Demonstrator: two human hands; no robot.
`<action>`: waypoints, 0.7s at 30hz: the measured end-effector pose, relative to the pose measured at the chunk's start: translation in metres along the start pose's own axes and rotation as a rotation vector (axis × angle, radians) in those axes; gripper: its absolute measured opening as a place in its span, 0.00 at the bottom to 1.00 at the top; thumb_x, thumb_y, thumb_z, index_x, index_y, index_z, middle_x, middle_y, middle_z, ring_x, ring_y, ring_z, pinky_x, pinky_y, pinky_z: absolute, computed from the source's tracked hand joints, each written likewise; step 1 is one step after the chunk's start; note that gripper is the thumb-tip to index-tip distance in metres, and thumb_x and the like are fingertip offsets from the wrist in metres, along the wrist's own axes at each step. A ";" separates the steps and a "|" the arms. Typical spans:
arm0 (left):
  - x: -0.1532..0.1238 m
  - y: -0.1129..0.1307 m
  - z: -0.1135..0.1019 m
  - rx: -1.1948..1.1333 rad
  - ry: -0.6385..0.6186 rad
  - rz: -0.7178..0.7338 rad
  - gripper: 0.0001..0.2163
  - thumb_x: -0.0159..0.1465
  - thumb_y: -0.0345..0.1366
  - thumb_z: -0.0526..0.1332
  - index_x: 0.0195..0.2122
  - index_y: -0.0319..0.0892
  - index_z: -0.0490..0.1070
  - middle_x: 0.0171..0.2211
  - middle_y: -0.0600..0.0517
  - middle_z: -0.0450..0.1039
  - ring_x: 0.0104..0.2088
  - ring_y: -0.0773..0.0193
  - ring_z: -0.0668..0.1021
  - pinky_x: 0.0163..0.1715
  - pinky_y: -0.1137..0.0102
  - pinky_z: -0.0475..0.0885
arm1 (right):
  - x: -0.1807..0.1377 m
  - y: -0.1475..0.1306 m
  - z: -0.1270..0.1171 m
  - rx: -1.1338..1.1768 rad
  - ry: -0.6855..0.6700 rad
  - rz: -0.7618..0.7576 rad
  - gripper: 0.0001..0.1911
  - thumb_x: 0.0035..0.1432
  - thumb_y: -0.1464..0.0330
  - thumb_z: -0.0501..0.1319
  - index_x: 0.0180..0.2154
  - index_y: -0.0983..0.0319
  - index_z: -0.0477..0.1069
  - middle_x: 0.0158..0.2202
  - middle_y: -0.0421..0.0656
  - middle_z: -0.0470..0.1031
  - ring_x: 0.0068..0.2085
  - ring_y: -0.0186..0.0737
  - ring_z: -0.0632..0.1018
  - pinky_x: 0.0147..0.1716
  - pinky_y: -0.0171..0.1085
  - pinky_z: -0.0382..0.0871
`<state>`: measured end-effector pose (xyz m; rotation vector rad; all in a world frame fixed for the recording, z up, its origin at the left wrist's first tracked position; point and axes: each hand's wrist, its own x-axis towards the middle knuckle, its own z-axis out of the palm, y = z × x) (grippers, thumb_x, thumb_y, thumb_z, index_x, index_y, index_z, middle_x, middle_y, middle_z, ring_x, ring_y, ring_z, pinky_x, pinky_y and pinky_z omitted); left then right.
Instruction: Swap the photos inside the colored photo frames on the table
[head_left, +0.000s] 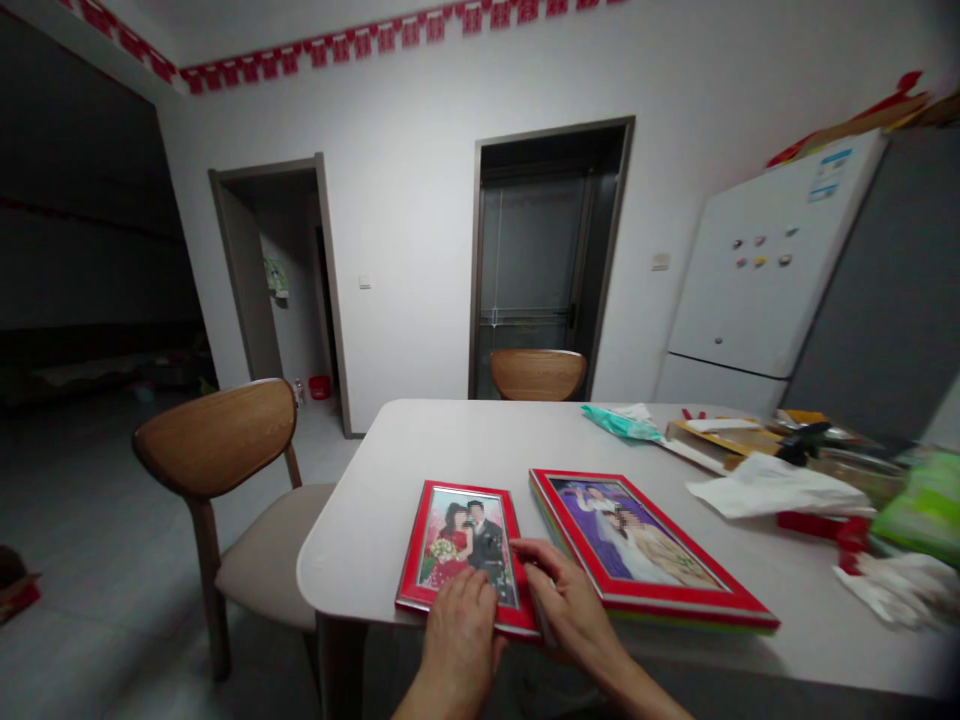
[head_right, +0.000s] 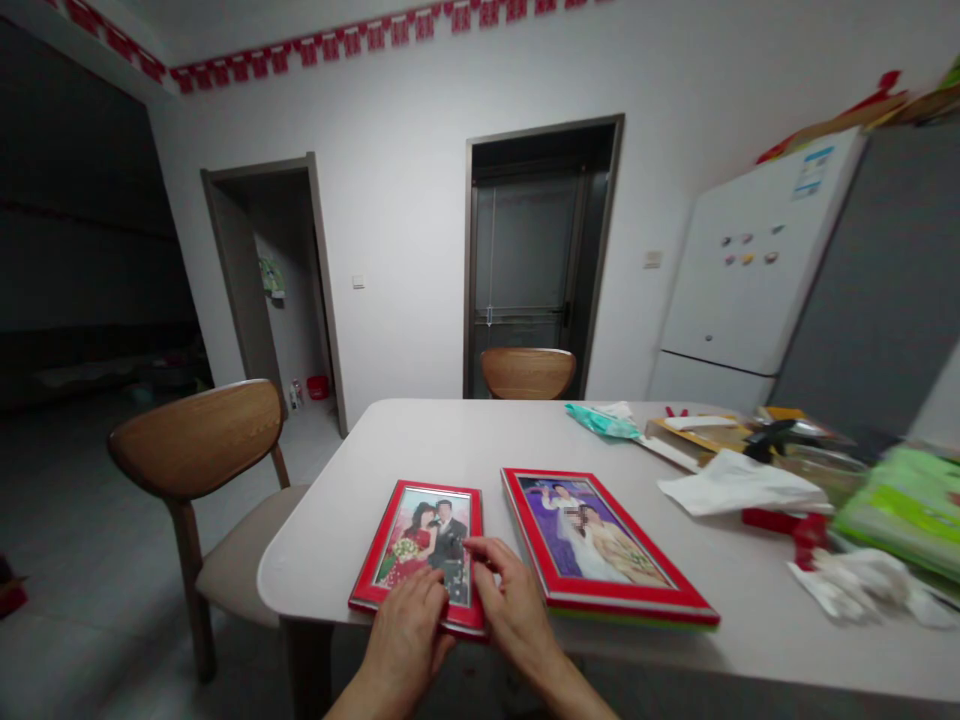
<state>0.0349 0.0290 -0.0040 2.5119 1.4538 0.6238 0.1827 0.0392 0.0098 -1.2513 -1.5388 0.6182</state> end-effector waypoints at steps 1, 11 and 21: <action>0.001 0.001 -0.002 -0.005 0.008 0.000 0.21 0.47 0.25 0.58 0.44 0.39 0.65 0.49 0.43 0.65 0.51 0.52 0.65 0.49 0.56 0.60 | 0.002 0.003 -0.002 0.018 0.043 0.011 0.13 0.48 0.68 0.51 0.37 0.62 0.68 0.39 0.46 0.71 0.41 0.41 0.70 0.43 0.39 0.63; -0.007 0.002 -0.060 -0.661 0.526 -0.150 0.15 0.57 0.35 0.52 0.46 0.43 0.56 0.43 0.47 0.67 0.43 0.62 0.72 0.39 0.66 0.70 | 0.015 -0.011 0.025 0.110 -0.013 0.018 0.19 0.50 0.61 0.52 0.44 0.61 0.66 0.46 0.46 0.68 0.47 0.41 0.68 0.46 0.41 0.60; -0.044 -0.057 -0.030 -0.663 0.447 -0.453 0.25 0.53 0.40 0.56 0.51 0.39 0.53 0.48 0.42 0.65 0.48 0.55 0.68 0.47 0.60 0.62 | 0.003 -0.007 0.037 -0.404 -0.225 -0.220 0.15 0.51 0.65 0.52 0.40 0.60 0.69 0.44 0.47 0.67 0.45 0.43 0.66 0.45 0.40 0.57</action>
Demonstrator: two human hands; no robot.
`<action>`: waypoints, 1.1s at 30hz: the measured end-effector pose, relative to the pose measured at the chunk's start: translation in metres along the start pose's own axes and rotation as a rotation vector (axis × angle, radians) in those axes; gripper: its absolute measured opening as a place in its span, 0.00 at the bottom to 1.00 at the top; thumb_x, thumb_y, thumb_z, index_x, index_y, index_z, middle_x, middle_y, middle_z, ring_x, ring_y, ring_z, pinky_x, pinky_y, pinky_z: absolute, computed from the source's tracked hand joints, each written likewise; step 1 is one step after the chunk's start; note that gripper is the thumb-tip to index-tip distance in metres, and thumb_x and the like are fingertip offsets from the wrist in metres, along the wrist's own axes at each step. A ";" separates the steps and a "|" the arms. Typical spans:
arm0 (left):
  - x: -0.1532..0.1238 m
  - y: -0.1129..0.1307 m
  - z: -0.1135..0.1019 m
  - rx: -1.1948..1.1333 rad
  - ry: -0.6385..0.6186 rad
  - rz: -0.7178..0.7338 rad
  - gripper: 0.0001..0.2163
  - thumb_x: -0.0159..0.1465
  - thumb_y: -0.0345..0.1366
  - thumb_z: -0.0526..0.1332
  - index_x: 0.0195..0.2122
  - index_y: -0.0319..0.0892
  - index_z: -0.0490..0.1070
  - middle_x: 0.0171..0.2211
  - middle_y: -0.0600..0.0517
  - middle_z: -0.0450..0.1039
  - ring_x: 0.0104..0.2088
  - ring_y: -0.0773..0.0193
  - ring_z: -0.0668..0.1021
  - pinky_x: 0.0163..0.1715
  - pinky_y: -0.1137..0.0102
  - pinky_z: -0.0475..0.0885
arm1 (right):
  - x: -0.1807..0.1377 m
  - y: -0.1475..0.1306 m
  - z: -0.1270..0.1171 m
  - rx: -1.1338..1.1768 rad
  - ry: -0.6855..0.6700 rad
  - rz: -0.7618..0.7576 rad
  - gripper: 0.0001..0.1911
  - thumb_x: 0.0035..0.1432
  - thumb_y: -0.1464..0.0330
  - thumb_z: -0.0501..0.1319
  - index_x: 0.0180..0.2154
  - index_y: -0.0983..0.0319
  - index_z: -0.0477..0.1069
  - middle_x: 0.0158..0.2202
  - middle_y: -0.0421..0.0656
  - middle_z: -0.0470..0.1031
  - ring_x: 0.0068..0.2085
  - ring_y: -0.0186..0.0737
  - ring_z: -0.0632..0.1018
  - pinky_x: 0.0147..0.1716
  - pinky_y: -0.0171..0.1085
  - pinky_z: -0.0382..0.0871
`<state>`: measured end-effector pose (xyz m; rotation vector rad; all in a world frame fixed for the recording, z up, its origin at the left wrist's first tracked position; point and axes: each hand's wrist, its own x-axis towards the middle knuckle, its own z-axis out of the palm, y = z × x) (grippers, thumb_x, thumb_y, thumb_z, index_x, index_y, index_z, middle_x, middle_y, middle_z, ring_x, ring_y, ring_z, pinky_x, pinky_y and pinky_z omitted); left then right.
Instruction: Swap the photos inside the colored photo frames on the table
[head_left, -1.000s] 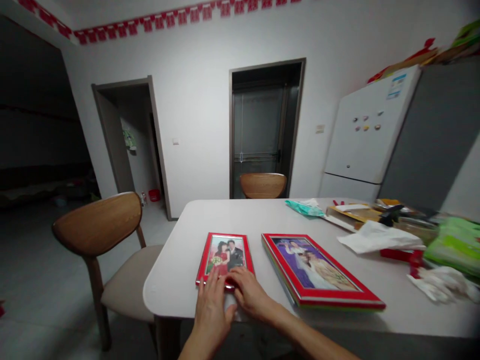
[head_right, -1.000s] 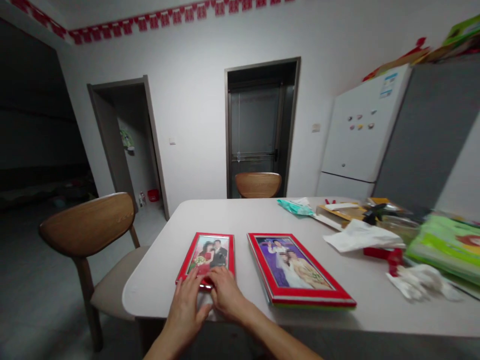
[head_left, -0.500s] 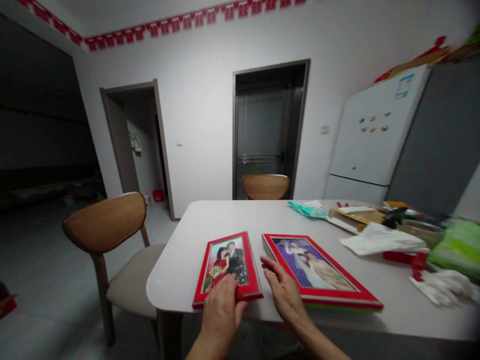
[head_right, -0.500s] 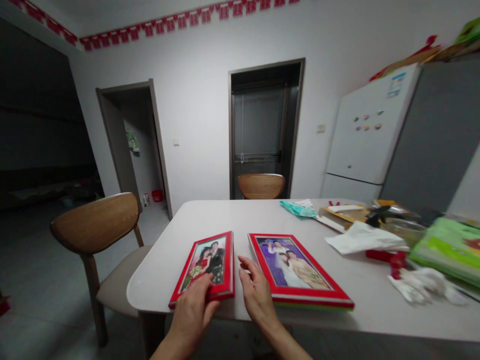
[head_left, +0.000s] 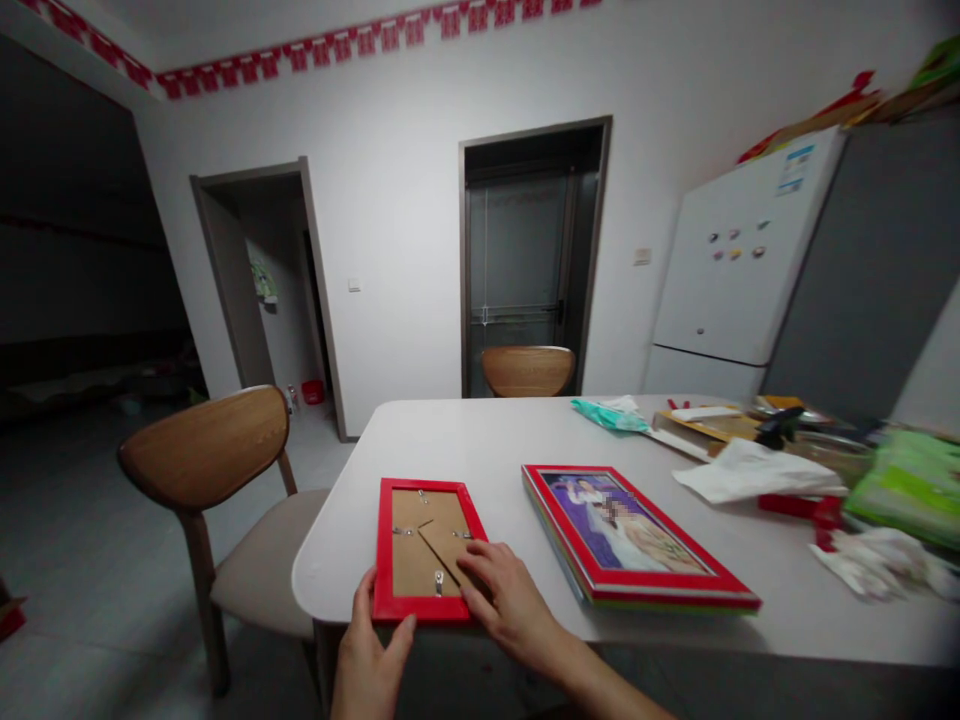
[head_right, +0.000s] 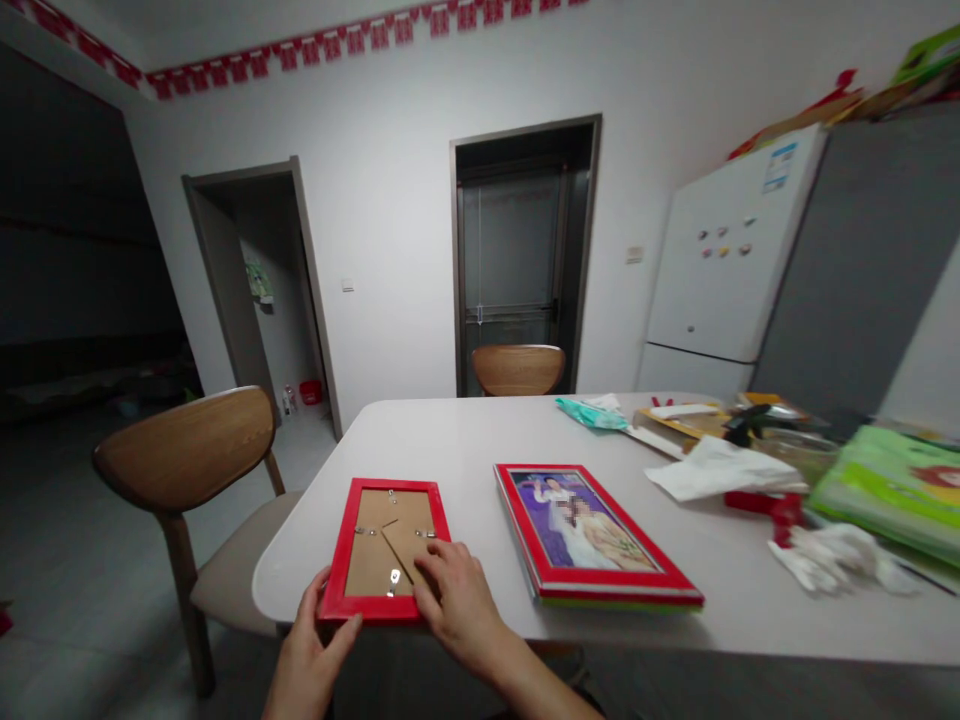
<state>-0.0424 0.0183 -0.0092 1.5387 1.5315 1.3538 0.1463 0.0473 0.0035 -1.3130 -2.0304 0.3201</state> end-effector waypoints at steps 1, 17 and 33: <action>-0.001 -0.006 0.001 0.041 -0.001 0.016 0.25 0.52 0.39 0.56 0.51 0.38 0.54 0.48 0.42 0.65 0.49 0.55 0.67 0.48 0.60 0.62 | -0.002 0.001 -0.001 -0.048 -0.003 0.006 0.15 0.51 0.65 0.52 0.40 0.60 0.69 0.45 0.47 0.67 0.45 0.43 0.66 0.44 0.40 0.57; 0.005 0.001 0.011 0.560 -0.317 0.319 0.15 0.50 0.33 0.57 0.41 0.40 0.66 0.53 0.42 0.58 0.54 0.56 0.61 0.52 0.57 0.56 | 0.013 -0.001 -0.014 -0.146 -0.284 -0.165 0.12 0.48 0.70 0.55 0.36 0.57 0.71 0.39 0.43 0.69 0.40 0.38 0.67 0.40 0.36 0.58; 0.000 0.005 0.011 0.472 -0.344 0.274 0.10 0.47 0.30 0.59 0.33 0.40 0.69 0.50 0.43 0.63 0.54 0.55 0.60 0.52 0.59 0.56 | 0.033 0.026 -0.010 -0.233 -0.054 0.090 0.12 0.48 0.73 0.52 0.35 0.65 0.72 0.36 0.48 0.70 0.39 0.38 0.68 0.39 0.32 0.58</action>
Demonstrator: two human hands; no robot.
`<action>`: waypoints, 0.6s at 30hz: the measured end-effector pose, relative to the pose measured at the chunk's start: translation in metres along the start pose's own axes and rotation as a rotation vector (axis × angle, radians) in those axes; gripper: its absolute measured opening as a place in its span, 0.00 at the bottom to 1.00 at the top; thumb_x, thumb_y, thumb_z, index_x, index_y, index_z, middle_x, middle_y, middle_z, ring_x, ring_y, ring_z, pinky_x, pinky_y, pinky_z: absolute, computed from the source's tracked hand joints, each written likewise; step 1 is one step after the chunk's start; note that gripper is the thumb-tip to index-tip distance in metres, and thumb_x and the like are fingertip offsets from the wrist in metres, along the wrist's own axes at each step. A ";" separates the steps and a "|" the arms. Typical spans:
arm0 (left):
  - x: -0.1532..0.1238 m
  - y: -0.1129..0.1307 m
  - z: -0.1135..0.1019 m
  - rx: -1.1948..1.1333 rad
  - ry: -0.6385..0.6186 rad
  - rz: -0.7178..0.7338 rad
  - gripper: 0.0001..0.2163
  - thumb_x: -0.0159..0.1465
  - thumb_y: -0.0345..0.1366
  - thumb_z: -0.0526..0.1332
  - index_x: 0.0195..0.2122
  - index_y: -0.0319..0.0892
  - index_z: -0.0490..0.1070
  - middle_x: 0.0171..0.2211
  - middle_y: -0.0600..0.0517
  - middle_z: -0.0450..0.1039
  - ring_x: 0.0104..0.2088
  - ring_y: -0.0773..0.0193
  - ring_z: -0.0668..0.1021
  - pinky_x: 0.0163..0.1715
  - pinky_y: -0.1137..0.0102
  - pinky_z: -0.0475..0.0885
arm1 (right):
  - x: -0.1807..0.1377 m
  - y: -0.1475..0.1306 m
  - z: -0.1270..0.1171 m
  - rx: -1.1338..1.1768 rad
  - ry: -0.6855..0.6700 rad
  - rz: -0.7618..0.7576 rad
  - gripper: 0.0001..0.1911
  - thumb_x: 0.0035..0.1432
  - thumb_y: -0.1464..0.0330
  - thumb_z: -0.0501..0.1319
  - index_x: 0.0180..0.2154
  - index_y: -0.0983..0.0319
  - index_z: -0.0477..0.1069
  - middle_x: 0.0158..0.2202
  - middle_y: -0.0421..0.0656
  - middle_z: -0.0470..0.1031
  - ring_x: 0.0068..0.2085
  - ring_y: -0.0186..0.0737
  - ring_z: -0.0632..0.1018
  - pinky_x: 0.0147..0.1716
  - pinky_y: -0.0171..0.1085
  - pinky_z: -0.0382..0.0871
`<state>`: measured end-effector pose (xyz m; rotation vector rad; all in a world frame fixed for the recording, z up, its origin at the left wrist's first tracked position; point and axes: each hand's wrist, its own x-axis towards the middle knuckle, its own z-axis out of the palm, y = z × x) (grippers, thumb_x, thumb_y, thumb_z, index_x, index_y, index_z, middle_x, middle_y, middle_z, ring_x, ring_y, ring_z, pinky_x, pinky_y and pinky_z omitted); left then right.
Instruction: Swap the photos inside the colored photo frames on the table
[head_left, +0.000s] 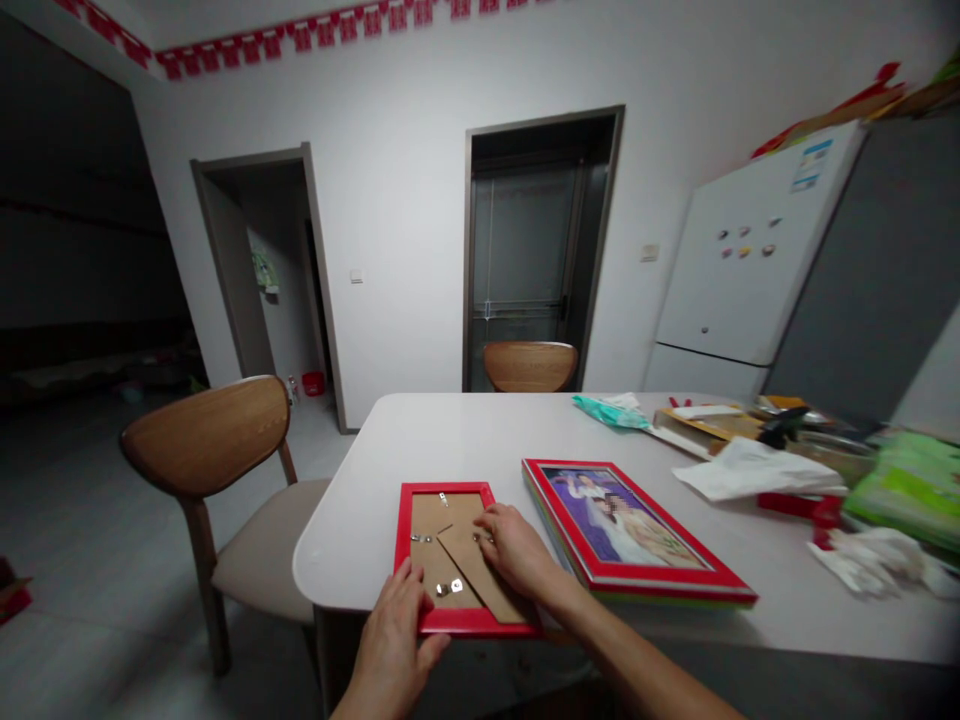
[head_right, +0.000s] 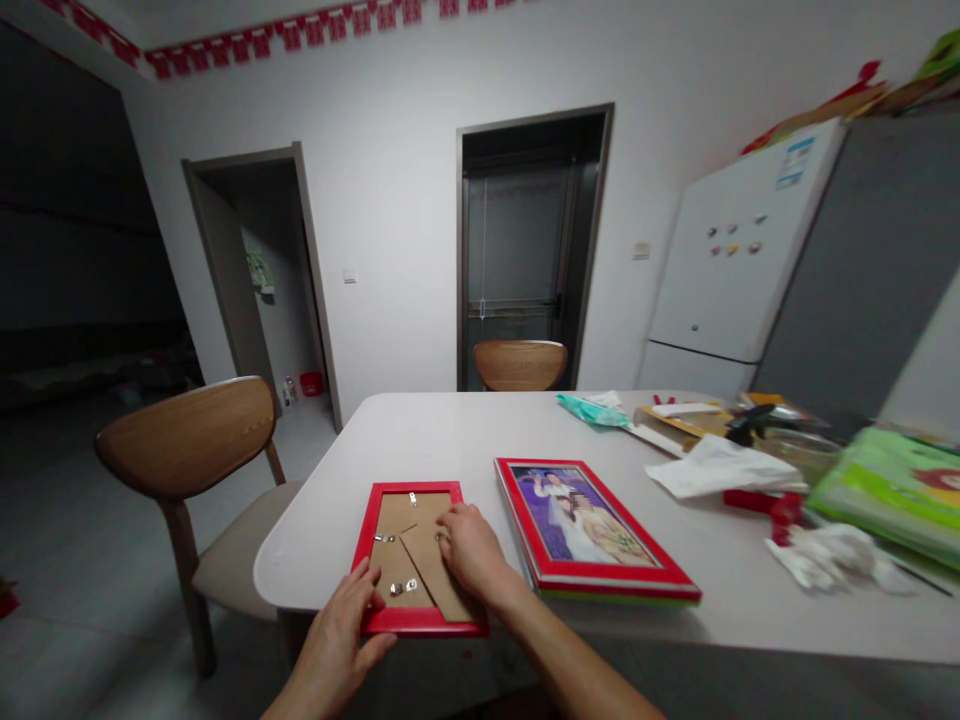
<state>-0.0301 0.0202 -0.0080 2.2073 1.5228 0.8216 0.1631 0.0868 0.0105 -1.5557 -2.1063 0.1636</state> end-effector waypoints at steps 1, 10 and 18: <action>0.000 0.001 0.000 -0.005 0.001 -0.003 0.11 0.47 0.30 0.60 0.33 0.40 0.69 0.50 0.43 0.64 0.54 0.55 0.60 0.52 0.59 0.56 | 0.002 0.004 -0.001 -0.047 -0.004 0.029 0.12 0.47 0.73 0.52 0.32 0.66 0.72 0.35 0.49 0.70 0.38 0.39 0.68 0.38 0.32 0.58; 0.002 0.004 -0.001 0.021 -0.013 -0.008 0.10 0.47 0.29 0.60 0.32 0.41 0.69 0.51 0.44 0.63 0.54 0.57 0.60 0.52 0.61 0.56 | 0.008 0.006 -0.001 -0.162 -0.034 0.064 0.13 0.50 0.72 0.49 0.29 0.64 0.73 0.34 0.48 0.71 0.35 0.38 0.68 0.35 0.31 0.57; 0.000 0.010 -0.001 0.049 -0.028 -0.052 0.15 0.46 0.29 0.60 0.38 0.39 0.68 0.51 0.43 0.62 0.54 0.57 0.61 0.52 0.63 0.57 | 0.007 0.005 -0.001 -0.190 -0.006 0.075 0.12 0.52 0.71 0.50 0.30 0.64 0.72 0.35 0.49 0.71 0.37 0.39 0.68 0.36 0.31 0.57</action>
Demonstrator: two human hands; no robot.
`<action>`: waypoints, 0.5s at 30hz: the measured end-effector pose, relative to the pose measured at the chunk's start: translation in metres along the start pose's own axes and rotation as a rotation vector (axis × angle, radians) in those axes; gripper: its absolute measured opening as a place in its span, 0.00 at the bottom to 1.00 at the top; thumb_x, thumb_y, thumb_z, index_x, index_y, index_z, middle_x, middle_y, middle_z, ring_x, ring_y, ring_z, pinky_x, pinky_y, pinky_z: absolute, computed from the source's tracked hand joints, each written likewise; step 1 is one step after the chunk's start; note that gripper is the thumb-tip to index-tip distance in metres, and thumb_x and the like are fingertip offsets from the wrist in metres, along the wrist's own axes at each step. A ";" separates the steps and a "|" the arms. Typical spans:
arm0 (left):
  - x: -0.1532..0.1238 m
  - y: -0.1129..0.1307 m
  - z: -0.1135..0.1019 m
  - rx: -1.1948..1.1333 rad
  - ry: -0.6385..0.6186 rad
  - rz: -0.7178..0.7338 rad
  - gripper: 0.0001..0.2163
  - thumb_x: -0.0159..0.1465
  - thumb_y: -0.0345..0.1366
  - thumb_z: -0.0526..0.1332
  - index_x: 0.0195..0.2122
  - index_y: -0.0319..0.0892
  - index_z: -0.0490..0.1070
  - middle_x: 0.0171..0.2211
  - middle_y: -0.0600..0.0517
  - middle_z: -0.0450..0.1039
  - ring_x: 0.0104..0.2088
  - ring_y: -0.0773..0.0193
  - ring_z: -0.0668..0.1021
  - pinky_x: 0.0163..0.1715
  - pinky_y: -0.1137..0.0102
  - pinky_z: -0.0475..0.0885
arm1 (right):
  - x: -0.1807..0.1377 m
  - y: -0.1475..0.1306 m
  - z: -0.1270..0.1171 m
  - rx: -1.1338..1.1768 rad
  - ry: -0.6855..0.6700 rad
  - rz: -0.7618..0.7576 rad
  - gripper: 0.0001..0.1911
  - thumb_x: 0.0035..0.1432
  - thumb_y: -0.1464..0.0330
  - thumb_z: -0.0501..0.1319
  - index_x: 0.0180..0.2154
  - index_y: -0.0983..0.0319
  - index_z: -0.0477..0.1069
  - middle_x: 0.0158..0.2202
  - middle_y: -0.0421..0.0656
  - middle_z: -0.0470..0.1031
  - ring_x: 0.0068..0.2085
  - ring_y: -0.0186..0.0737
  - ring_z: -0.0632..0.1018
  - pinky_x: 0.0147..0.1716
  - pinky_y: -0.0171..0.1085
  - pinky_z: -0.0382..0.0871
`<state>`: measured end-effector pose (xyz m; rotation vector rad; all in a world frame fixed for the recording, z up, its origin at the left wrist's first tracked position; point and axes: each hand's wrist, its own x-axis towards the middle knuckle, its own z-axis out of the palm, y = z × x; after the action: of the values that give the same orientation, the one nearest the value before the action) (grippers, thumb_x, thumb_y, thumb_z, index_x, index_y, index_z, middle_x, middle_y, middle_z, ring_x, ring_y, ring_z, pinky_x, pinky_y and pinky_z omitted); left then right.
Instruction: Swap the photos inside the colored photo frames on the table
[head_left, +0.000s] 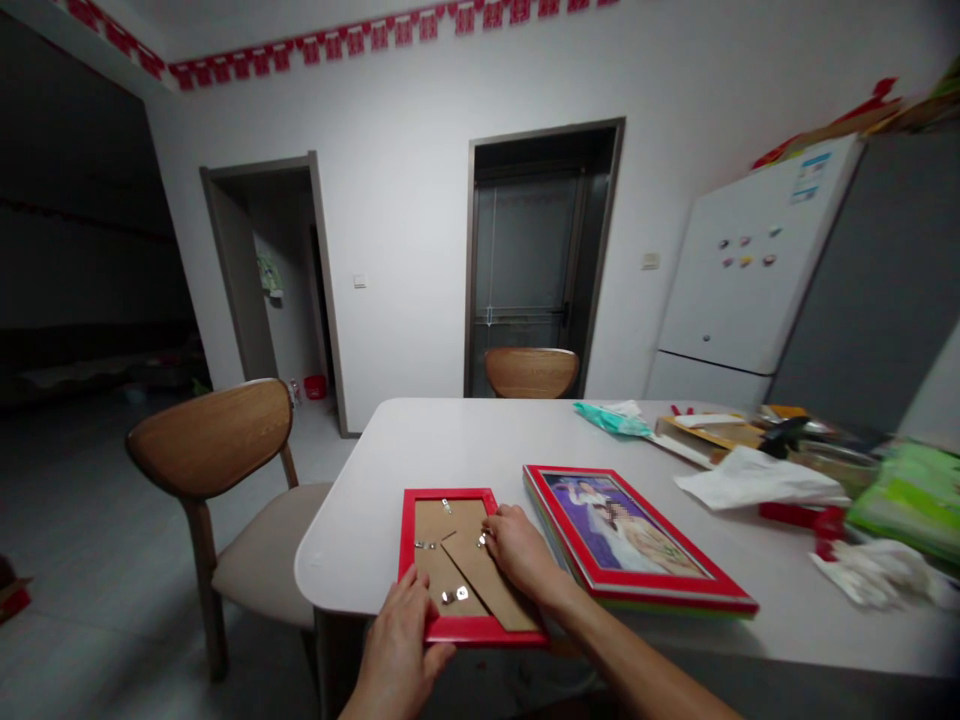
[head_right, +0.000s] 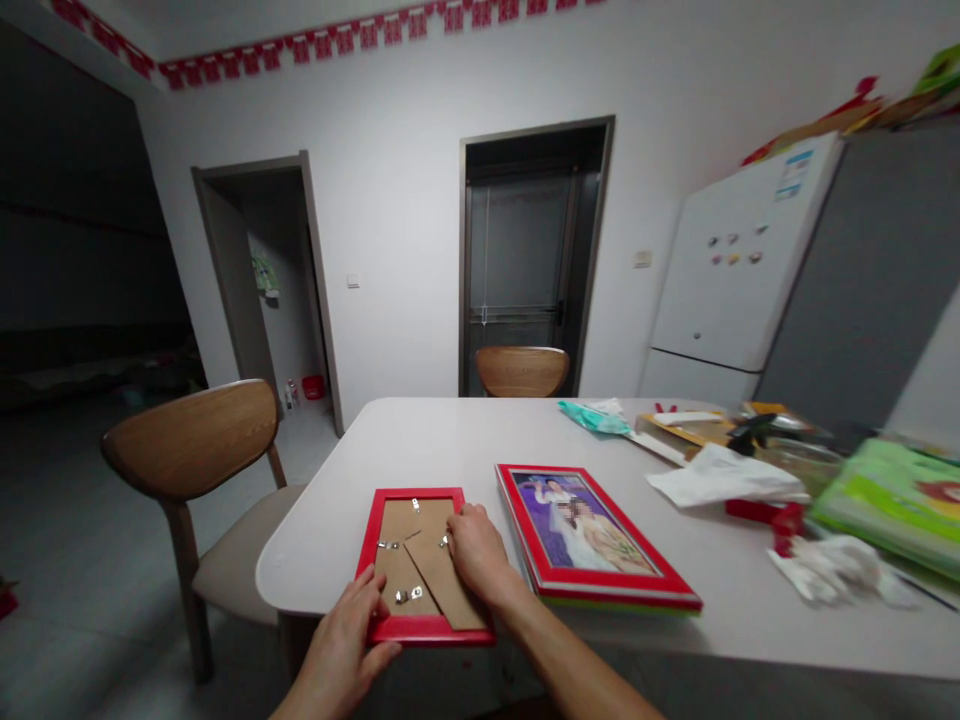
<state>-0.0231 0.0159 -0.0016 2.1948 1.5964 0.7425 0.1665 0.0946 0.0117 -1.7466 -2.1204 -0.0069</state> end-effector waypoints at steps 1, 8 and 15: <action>0.000 0.000 0.000 -0.004 -0.003 0.001 0.15 0.46 0.29 0.60 0.38 0.39 0.68 0.51 0.43 0.62 0.54 0.58 0.61 0.52 0.63 0.57 | 0.000 -0.002 0.002 0.013 0.005 -0.021 0.12 0.52 0.70 0.50 0.30 0.64 0.72 0.35 0.48 0.71 0.37 0.39 0.68 0.37 0.31 0.57; 0.000 -0.002 0.004 -0.025 -0.004 0.014 0.16 0.46 0.31 0.59 0.39 0.40 0.68 0.51 0.44 0.62 0.54 0.56 0.60 0.52 0.60 0.56 | 0.010 -0.046 0.019 0.096 -0.076 -0.184 0.13 0.51 0.65 0.52 0.33 0.62 0.73 0.31 0.45 0.72 0.32 0.35 0.70 0.32 0.31 0.58; 0.000 0.000 0.005 -0.035 -0.015 0.005 0.20 0.45 0.30 0.60 0.42 0.38 0.67 0.52 0.43 0.61 0.54 0.54 0.60 0.52 0.60 0.56 | 0.023 -0.066 0.025 0.050 -0.063 -0.090 0.14 0.52 0.63 0.52 0.32 0.62 0.73 0.32 0.47 0.72 0.33 0.38 0.70 0.30 0.33 0.58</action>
<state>-0.0203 0.0158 -0.0057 2.1751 1.5598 0.7486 0.0937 0.1075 0.0111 -1.6419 -2.2236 0.0770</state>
